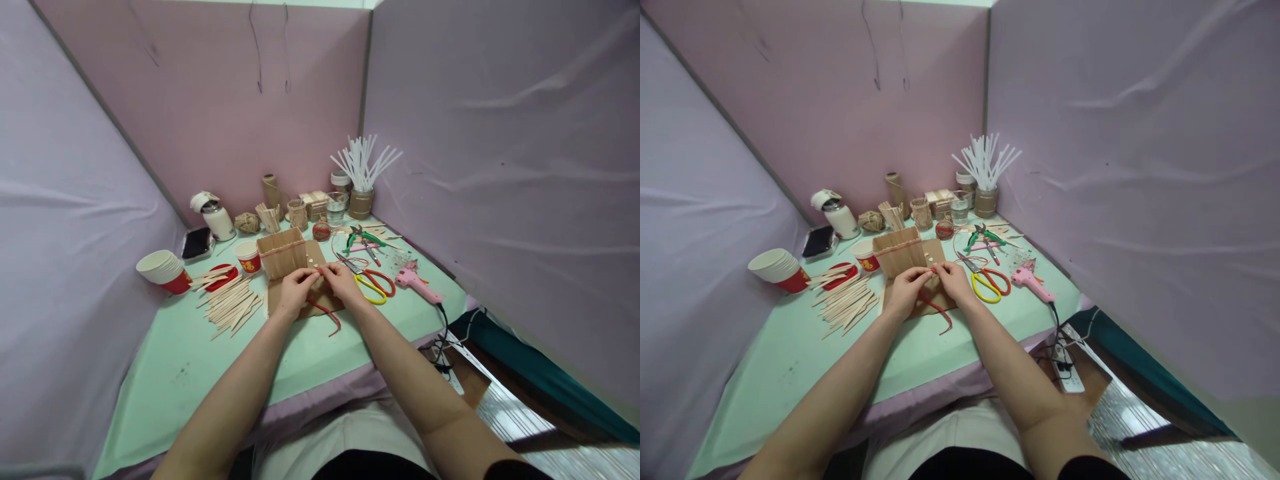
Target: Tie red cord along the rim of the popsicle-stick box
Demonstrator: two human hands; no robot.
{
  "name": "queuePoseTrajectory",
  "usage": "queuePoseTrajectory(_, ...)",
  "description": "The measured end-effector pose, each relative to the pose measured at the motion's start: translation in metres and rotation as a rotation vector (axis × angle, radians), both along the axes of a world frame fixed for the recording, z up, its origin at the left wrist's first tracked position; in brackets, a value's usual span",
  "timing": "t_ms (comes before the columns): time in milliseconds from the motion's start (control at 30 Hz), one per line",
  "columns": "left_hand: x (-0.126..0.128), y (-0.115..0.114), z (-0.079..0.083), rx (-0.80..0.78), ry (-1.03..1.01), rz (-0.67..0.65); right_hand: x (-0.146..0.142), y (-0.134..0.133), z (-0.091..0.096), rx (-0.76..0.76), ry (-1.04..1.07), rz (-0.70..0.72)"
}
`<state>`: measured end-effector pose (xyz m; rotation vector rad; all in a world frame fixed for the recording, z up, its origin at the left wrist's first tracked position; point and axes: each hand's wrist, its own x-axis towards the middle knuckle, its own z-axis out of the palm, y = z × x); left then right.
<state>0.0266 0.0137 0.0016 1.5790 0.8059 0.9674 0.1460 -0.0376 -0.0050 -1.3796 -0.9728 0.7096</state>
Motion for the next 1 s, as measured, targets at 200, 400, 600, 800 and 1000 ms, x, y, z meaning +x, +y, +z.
queuePoseTrajectory(200,0.001,0.002,-0.002,-0.018,0.005,0.062,0.001,-0.002,0.002,0.174,-0.125,-0.18)
queuePoseTrajectory(400,-0.002,0.003,0.0,0.029,0.013,0.118,-0.004,-0.008,0.01,0.226,-0.318,-0.161)
queuePoseTrajectory(600,-0.003,0.0,0.004,0.138,0.051,0.126,-0.004,-0.006,0.007,0.214,-0.325,-0.142)
queuePoseTrajectory(800,-0.004,-0.002,0.007,0.194,0.069,0.117,-0.003,-0.002,0.003,0.208,-0.271,-0.119)
queuePoseTrajectory(1000,-0.004,-0.001,0.003,0.236,0.044,0.104,-0.002,0.001,0.0,0.178,-0.18,-0.088)
